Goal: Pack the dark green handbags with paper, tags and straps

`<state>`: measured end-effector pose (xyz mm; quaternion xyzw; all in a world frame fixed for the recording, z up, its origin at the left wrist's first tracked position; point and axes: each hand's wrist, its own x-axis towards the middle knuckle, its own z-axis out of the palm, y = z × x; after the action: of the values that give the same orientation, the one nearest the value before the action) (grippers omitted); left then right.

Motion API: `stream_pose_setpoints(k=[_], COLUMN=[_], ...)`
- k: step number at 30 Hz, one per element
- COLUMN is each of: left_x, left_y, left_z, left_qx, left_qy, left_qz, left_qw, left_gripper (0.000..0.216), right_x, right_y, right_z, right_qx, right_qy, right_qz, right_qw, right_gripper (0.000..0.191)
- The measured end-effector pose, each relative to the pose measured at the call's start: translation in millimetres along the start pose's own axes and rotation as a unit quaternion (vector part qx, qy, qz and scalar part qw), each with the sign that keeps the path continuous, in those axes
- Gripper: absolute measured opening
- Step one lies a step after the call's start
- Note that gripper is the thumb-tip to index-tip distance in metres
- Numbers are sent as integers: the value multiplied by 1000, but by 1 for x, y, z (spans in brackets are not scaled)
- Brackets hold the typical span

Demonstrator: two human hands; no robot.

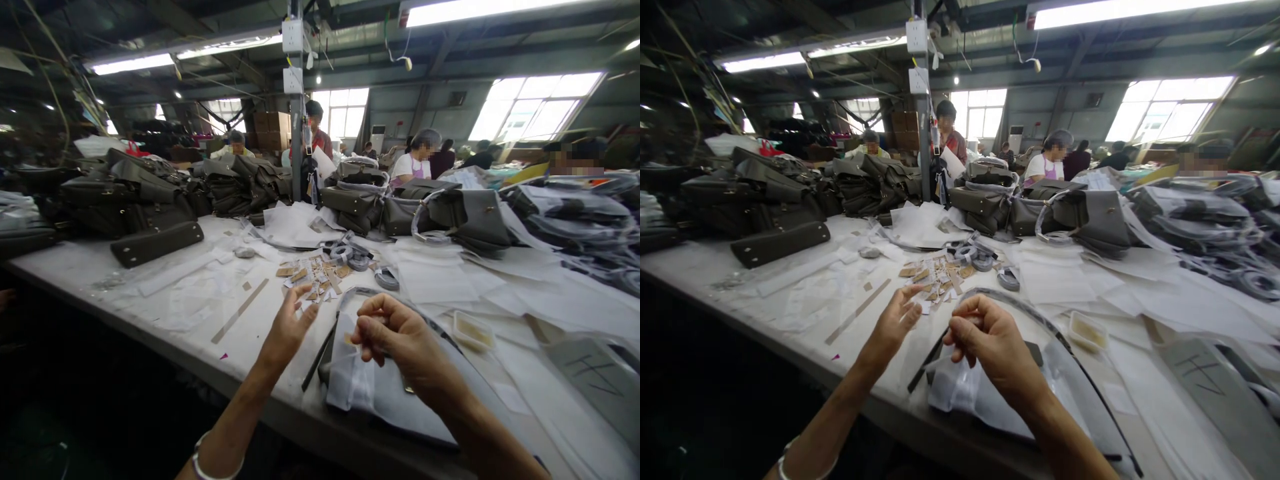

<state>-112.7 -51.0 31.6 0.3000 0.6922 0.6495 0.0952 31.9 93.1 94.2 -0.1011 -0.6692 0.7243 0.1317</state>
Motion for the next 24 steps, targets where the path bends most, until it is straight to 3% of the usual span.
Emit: stream_pose_setpoints(k=[3, 6, 9, 12, 14, 15, 18, 20, 24], left_x=[-14, -20, -14, -3, 2, 5, 11, 17, 35], left_y=[35, 51, 45, 37, 37, 39, 41, 38, 26], left_z=[15, 29, 31, 32, 37, 41, 53, 57, 54], left_qx=[-53, -99, -71, -77, -113, -132, -150, -137, -145], left_qy=[-236, -366, -390, -362, -359, -376, -473, -500, -444], left_qz=[46, 0, -39, 19, 42, 39, 3, -26, -68], left_qw=[969, 925, 917, 929, 925, 916, 868, 855, 882], left_gripper=[41, 27, 26, 20, 45, 54, 28, 31, 35], right_x=[-2, -5, -9, -8, -6, -4, 2, 5, 9], right_y=[-10, -18, -22, -22, -23, -24, -31, -33, -29], right_z=[2, -6, -26, -41, -41, -40, -37, -44, -74], right_qx=[7, 7, -27, -63, -81, -91, -118, -139, -216], right_qy=[-14, -13, -3, 10, 6, 0, -11, -13, -70], right_qz=[9, 12, 37, 65, 68, 65, 47, 51, 165], right_qw=[1000, 1000, 999, 996, 994, 994, 992, 989, 960], right_gripper=[44, 43, 44, 46, 45, 45, 44, 44, 40])
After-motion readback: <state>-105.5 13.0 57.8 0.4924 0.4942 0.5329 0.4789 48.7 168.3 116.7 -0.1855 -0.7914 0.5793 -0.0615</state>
